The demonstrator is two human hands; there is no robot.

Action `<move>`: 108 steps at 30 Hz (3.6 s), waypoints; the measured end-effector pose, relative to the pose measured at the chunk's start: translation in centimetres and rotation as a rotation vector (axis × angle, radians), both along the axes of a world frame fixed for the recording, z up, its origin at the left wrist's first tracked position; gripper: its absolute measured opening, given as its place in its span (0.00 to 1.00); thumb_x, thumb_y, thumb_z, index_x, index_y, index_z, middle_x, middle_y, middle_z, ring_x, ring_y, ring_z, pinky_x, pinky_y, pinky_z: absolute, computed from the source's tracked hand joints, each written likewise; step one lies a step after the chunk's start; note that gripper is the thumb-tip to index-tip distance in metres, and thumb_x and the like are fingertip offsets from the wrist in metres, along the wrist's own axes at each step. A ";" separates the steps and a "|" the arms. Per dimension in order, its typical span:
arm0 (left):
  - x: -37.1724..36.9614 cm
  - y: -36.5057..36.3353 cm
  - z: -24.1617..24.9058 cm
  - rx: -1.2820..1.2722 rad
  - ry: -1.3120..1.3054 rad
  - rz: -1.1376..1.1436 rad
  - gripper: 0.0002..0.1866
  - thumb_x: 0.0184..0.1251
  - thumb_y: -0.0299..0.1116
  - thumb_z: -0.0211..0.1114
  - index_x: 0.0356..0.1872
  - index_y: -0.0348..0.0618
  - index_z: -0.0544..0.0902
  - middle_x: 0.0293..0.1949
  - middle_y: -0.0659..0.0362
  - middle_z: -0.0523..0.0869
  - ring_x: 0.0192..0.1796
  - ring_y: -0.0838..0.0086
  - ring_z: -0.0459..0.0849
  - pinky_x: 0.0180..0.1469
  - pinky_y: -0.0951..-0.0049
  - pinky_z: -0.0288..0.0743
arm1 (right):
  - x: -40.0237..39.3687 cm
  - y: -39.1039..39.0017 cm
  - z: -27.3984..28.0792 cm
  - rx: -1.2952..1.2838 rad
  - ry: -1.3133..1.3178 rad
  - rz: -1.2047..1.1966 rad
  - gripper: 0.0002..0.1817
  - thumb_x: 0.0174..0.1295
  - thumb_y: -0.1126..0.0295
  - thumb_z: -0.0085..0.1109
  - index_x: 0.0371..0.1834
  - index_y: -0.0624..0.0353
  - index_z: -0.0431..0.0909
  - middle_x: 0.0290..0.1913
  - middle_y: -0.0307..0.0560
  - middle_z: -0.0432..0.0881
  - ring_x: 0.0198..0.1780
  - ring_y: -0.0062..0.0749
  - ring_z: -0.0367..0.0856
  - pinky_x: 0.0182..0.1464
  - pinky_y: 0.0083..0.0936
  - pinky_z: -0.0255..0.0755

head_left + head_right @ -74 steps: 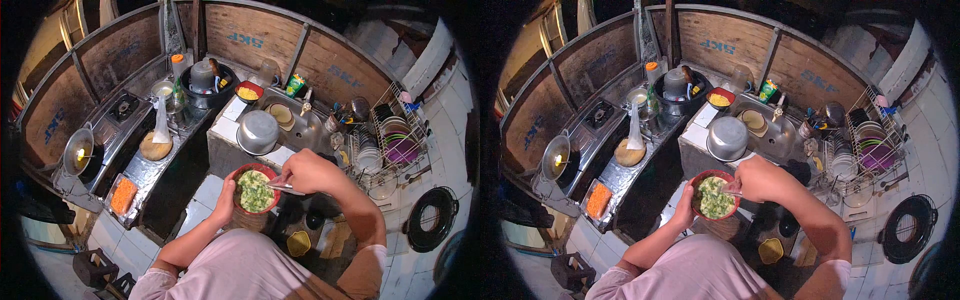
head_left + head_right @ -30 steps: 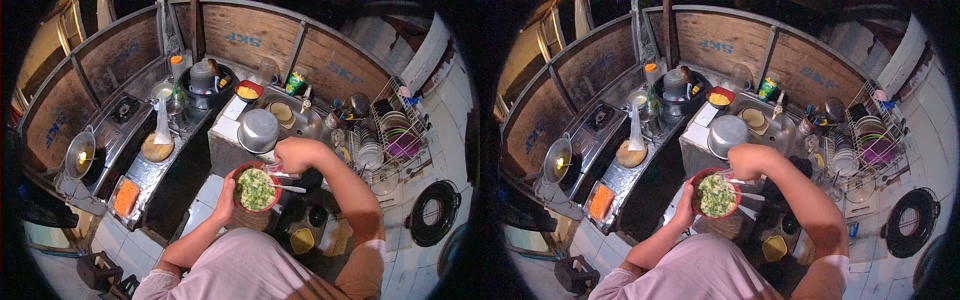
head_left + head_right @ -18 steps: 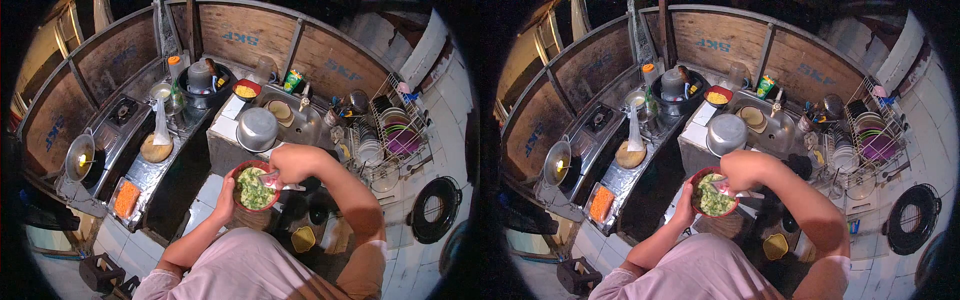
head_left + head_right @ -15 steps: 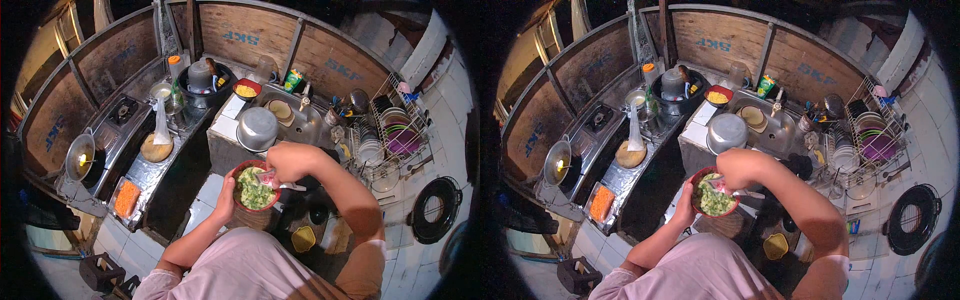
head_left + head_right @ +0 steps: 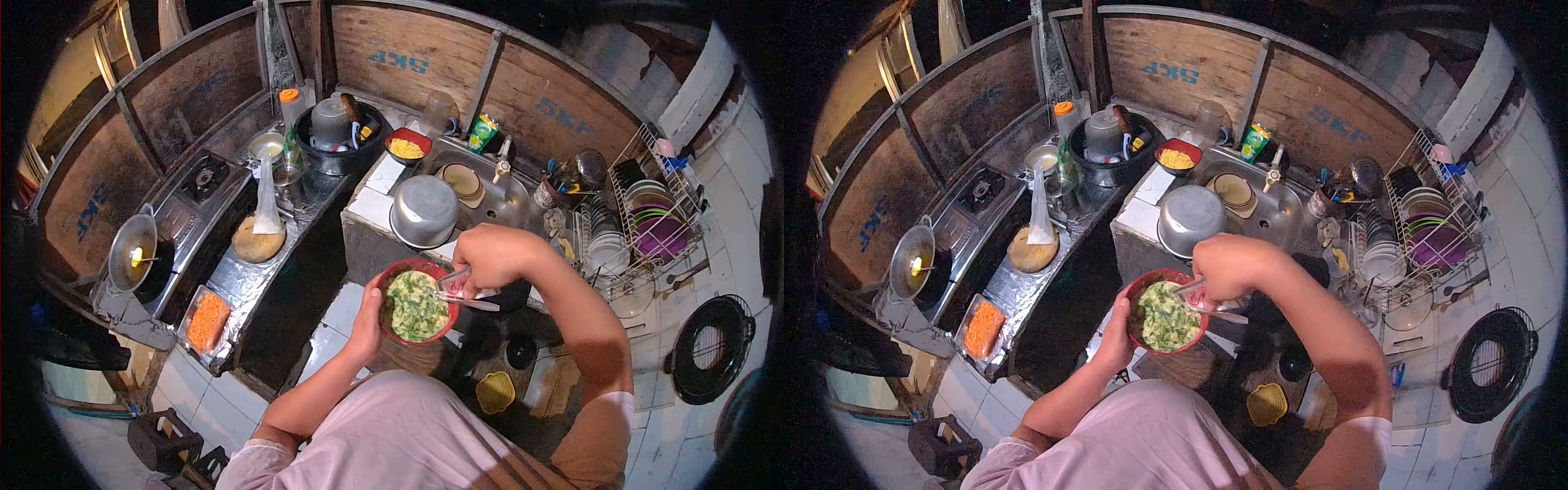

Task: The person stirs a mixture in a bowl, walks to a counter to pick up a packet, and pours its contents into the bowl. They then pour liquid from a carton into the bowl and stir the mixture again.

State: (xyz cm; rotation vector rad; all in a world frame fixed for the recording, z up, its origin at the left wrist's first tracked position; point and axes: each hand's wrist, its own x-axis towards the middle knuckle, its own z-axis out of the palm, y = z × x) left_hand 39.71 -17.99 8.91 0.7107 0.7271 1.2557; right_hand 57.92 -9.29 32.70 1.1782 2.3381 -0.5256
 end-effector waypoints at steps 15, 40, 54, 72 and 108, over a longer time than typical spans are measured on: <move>0.4 0.1 0.1 0.043 -0.006 -0.053 0.32 0.86 0.54 0.40 0.77 0.40 0.60 0.72 0.51 0.71 0.74 0.66 0.71 0.79 0.63 0.61 | 0.3 1.9 -1.3 0.105 0.012 -0.089 0.17 0.48 0.62 0.78 0.38 0.62 0.89 0.40 0.60 0.90 0.47 0.55 0.89 0.50 0.45 0.80; 1.9 1.0 -1.8 -0.008 0.040 -0.054 0.34 0.83 0.58 0.48 0.78 0.46 0.62 0.74 0.53 0.70 0.76 0.65 0.69 0.78 0.60 0.62 | 2.7 -2.5 -2.1 0.005 0.111 -0.113 0.14 0.53 0.63 0.74 0.40 0.59 0.89 0.37 0.56 0.89 0.44 0.53 0.88 0.47 0.44 0.79; 6.6 1.3 -1.1 0.070 0.100 -0.115 0.37 0.84 0.61 0.43 0.77 0.41 0.61 0.74 0.52 0.68 0.76 0.65 0.67 0.79 0.62 0.58 | 11.6 -9.6 -5.0 0.174 0.491 -0.574 0.17 0.57 0.59 0.75 0.46 0.55 0.89 0.36 0.56 0.89 0.41 0.48 0.90 0.46 0.42 0.80; 17.5 -0.3 -3.3 -0.115 0.077 -0.278 0.35 0.79 0.62 0.47 0.78 0.53 0.65 0.71 0.57 0.75 0.66 0.59 0.82 0.53 0.58 0.87 | 39.7 -33.8 -35.1 1.313 1.439 -2.133 0.13 0.62 0.74 0.72 0.50 0.62 0.89 0.44 0.38 0.90 0.46 0.23 0.86 0.54 0.24 0.77; 27.2 -4.8 4.1 0.240 0.413 -0.517 0.38 0.79 0.62 0.47 0.79 0.47 0.66 0.76 0.51 0.69 0.74 0.53 0.70 0.72 0.48 0.70 | 64.3 -28.6 -47.0 1.151 0.453 -2.904 0.19 0.72 0.53 0.58 0.56 0.53 0.83 0.46 0.57 0.90 0.49 0.55 0.90 0.50 0.50 0.82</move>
